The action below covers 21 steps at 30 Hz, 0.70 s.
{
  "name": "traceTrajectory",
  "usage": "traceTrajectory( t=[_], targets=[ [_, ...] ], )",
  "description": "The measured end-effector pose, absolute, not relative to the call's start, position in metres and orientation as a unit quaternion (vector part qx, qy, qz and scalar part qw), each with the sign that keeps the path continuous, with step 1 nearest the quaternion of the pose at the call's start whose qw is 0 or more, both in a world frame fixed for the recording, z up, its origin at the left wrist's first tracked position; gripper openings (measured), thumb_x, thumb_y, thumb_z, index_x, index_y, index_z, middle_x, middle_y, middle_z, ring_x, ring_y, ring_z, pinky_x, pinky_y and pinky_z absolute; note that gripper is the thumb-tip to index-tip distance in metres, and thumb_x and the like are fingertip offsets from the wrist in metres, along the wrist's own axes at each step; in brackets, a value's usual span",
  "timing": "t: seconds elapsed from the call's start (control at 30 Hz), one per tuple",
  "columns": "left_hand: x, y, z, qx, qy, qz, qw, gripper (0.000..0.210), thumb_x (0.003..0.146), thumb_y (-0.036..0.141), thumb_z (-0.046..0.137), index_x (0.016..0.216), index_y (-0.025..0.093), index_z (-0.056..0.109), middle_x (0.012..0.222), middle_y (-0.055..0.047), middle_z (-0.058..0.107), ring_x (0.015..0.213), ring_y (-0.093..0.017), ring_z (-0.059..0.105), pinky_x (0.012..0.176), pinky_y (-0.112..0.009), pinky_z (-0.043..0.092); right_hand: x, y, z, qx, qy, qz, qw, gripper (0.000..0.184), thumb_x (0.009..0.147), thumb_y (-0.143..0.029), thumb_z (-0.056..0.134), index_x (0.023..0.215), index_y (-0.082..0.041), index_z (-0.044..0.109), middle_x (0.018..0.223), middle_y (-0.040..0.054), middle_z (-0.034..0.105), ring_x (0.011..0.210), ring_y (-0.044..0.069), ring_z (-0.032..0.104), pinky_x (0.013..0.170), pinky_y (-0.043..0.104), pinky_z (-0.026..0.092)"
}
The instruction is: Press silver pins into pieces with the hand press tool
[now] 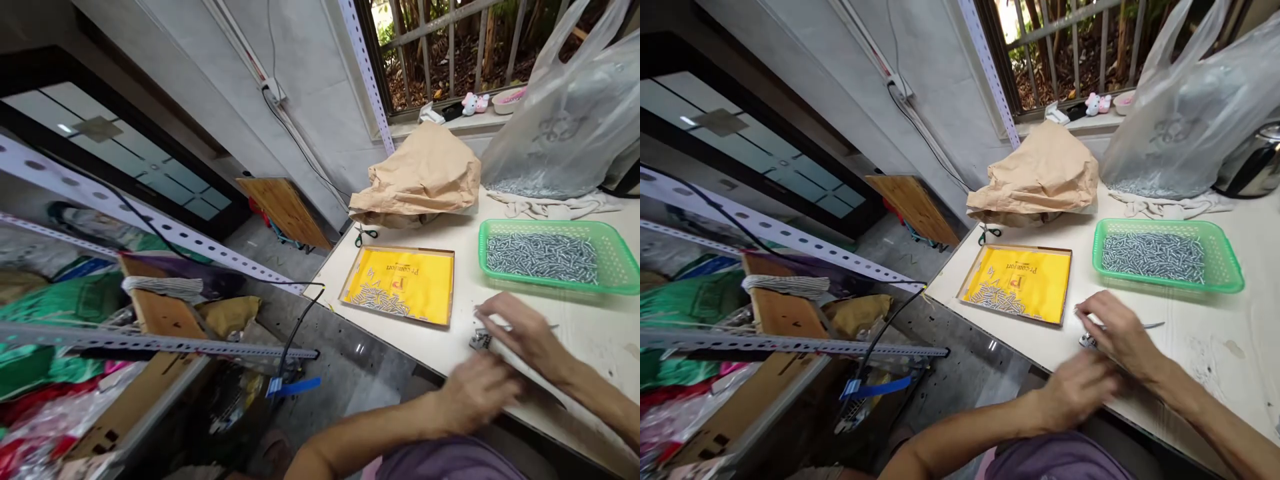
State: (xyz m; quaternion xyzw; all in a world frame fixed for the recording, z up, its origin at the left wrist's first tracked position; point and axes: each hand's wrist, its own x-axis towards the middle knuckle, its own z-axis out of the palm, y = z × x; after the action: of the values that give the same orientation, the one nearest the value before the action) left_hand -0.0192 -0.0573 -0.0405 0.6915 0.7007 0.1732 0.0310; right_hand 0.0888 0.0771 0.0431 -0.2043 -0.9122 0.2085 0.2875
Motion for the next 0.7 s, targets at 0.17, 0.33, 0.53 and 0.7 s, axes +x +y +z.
traceTrajectory(
  t=[0.17,0.33,0.53,0.7],
  targets=[
    [-0.153,-0.03,-0.007,0.632,0.756,0.169,-0.011,0.029,0.091,0.013,0.046,0.107,0.025,0.067,0.095,-0.008,0.067,0.087,-0.022,0.061,0.082,-0.041,0.053,0.116,0.156,0.08,-0.385,-0.833,0.078,0.39,0.029,0.092,-0.049,0.044,0.086,-0.025,0.058,0.078,0.0068,0.063,0.07,0.021,0.059,0.061,0.035,0.046],
    [-0.216,-0.012,-0.003,0.668,0.739,0.082,0.048,0.015,0.087,0.015,0.056,0.091,0.02,0.07,0.089,-0.005,0.064,0.088,-0.019,0.055,0.078,-0.03,0.05,0.138,0.193,0.055,-0.424,-0.867,0.033,0.259,0.051,0.09,-0.059,0.032,0.107,-0.02,0.06,0.077,0.0128,0.057,0.072,0.029,0.056,0.06,0.043,0.044],
    [-0.223,-0.013,-0.022,0.703,0.701,0.107,0.053,0.018,0.087,0.014,0.055,0.075,0.019,0.066,0.078,-0.002,0.062,0.08,-0.017,0.054,0.073,-0.026,0.046,0.172,0.113,0.015,-0.366,-0.89,0.136,0.236,0.033,0.092,-0.047,0.04,0.108,-0.031,0.064,0.083,0.0083,0.064,0.067,0.026,0.063,0.053,0.038,0.049],
    [-0.236,-0.011,-0.022,0.689,0.711,0.118,0.068,0.017,0.085,0.011,0.053,0.072,0.017,0.063,0.076,-0.004,0.06,0.079,-0.018,0.057,0.074,-0.029,0.047,0.188,0.048,0.0,-0.369,-0.883,0.251,0.147,0.034,0.094,-0.043,0.037,0.105,-0.029,0.065,0.084,0.0058,0.064,0.07,0.02,0.066,0.059,0.031,0.054]
  ],
)
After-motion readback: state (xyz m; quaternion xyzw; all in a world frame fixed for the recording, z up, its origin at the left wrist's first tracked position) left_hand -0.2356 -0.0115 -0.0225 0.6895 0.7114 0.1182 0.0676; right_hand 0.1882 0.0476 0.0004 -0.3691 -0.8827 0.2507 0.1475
